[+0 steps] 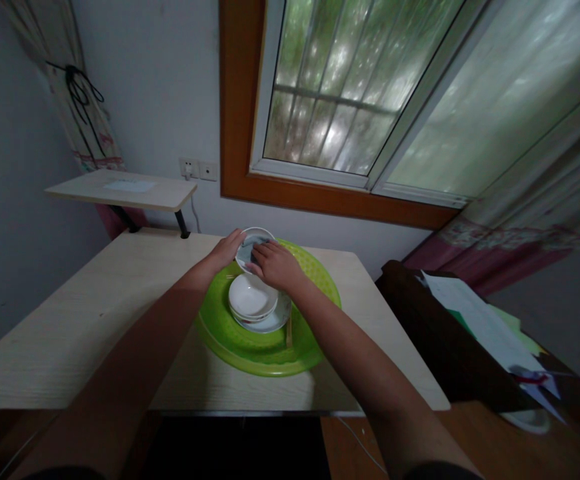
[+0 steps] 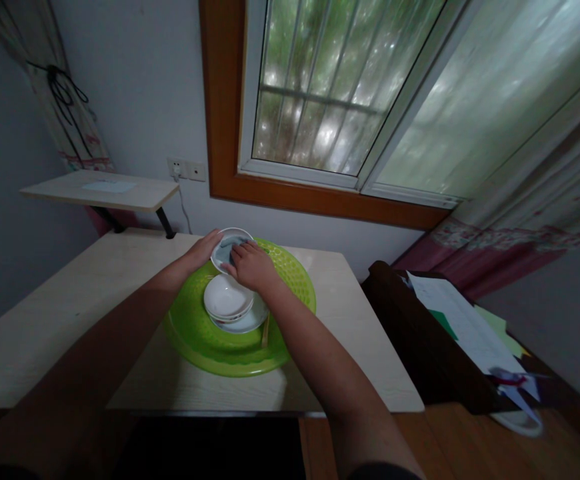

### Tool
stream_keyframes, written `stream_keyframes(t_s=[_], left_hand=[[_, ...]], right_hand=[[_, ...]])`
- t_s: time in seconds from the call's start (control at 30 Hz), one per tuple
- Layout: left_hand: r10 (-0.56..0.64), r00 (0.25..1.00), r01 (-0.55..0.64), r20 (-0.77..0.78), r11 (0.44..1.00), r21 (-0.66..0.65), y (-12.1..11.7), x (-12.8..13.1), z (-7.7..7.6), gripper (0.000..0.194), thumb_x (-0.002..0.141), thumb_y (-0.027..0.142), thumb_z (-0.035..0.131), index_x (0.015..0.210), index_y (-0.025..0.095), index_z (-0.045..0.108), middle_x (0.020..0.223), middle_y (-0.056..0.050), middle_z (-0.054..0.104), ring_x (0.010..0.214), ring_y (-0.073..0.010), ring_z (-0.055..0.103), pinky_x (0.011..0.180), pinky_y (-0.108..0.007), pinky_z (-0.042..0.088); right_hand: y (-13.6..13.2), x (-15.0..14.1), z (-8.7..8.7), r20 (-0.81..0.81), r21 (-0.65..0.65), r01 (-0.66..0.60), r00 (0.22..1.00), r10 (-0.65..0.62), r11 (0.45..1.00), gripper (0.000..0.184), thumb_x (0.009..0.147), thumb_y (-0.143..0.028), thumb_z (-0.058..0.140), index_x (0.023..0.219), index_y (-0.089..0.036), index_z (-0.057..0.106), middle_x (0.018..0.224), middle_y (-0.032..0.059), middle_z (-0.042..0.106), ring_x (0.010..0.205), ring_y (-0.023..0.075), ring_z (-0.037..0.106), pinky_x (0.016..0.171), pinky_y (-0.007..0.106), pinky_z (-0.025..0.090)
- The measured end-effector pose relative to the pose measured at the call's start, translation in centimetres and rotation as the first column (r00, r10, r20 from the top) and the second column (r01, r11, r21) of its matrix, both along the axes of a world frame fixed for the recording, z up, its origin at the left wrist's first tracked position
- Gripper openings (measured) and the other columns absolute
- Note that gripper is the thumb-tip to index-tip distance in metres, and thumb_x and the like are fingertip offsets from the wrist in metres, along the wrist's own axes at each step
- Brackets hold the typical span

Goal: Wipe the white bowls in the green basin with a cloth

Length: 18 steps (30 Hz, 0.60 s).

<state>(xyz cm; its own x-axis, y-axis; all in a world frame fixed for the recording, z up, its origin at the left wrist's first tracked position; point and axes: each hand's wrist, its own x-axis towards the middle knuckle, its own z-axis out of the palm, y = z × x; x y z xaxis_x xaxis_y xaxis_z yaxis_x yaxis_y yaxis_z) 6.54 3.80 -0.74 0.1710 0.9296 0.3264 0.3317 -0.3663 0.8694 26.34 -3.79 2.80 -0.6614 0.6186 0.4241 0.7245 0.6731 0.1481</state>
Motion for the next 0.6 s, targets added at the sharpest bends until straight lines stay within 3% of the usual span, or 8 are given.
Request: stream_keyframes(t_s=[0.07,0.17,0.3,0.47,0.6], left_hand=[[0.006,1.000,-0.006,0.017,1.000,0.020,0.2,0.0,-0.1,0.035,0.098,0.051,0.043,0.091,0.022,0.060,0.095,-0.005,0.067,0.095,-0.0227,0.060,0.097,-0.037,0.048],[0.023,0.999,-0.025,0.037,0.999,0.048,0.3,-0.1,-0.3,0.035,0.098,0.051,0.043,0.093,0.021,0.061,0.096,-0.005,0.067,0.096,-0.0231,0.062,0.097,-0.039,0.050],[0.034,0.996,-0.040,0.083,0.996,0.080,0.3,-0.2,-0.3,0.035,0.098,0.052,0.044,0.093,0.022,0.061,0.097,-0.005,0.067,0.096,-0.0230,0.062,0.099,-0.039,0.049],[-0.017,0.996,0.008,0.090,0.996,0.094,0.3,-0.2,-0.2,0.032,0.097,0.050,0.045,0.087,0.022,0.057,0.095,-0.004,0.065,0.098,-0.0217,0.060,0.101,-0.037,0.049],[-0.041,0.995,0.033,0.093,0.996,0.077,0.3,-0.2,-0.3,0.031,0.095,0.052,0.047,0.086,0.023,0.055,0.092,-0.004,0.063,0.098,-0.0211,0.059,0.098,-0.034,0.048]], right_hand=[[-0.1,-0.1,-0.1,0.008,0.018,0.074,0.997,-0.074,0.997,0.057,0.107,-0.056,0.046,0.125,-0.008,0.073,0.133,0.0205,0.069,0.125,0.0318,0.061,0.115,0.046,0.040],[-0.7,-0.5,0.5,0.072,0.006,0.160,0.984,-0.160,0.987,0.064,0.107,-0.060,0.038,0.110,-0.010,0.079,0.114,0.0197,0.075,0.115,0.0325,0.064,0.105,0.047,0.046],[-1.5,-1.0,1.4,0.148,-0.058,0.111,0.984,-0.101,0.992,0.070,0.108,-0.062,0.032,0.099,-0.013,0.081,0.099,0.0168,0.075,0.104,0.0303,0.066,0.094,0.044,0.050],[-1.6,-1.1,0.8,0.111,-0.151,-0.081,0.989,0.098,0.985,0.064,0.110,-0.058,0.033,0.121,-0.012,0.075,0.124,0.0162,0.071,0.110,0.0258,0.068,0.099,0.039,0.051],[-1.5,-1.2,-0.1,0.066,-0.104,-0.104,0.992,0.111,0.989,0.065,0.108,-0.060,0.038,0.143,-0.011,0.062,0.150,0.0174,0.059,0.134,0.0293,0.058,0.114,0.042,0.044]])
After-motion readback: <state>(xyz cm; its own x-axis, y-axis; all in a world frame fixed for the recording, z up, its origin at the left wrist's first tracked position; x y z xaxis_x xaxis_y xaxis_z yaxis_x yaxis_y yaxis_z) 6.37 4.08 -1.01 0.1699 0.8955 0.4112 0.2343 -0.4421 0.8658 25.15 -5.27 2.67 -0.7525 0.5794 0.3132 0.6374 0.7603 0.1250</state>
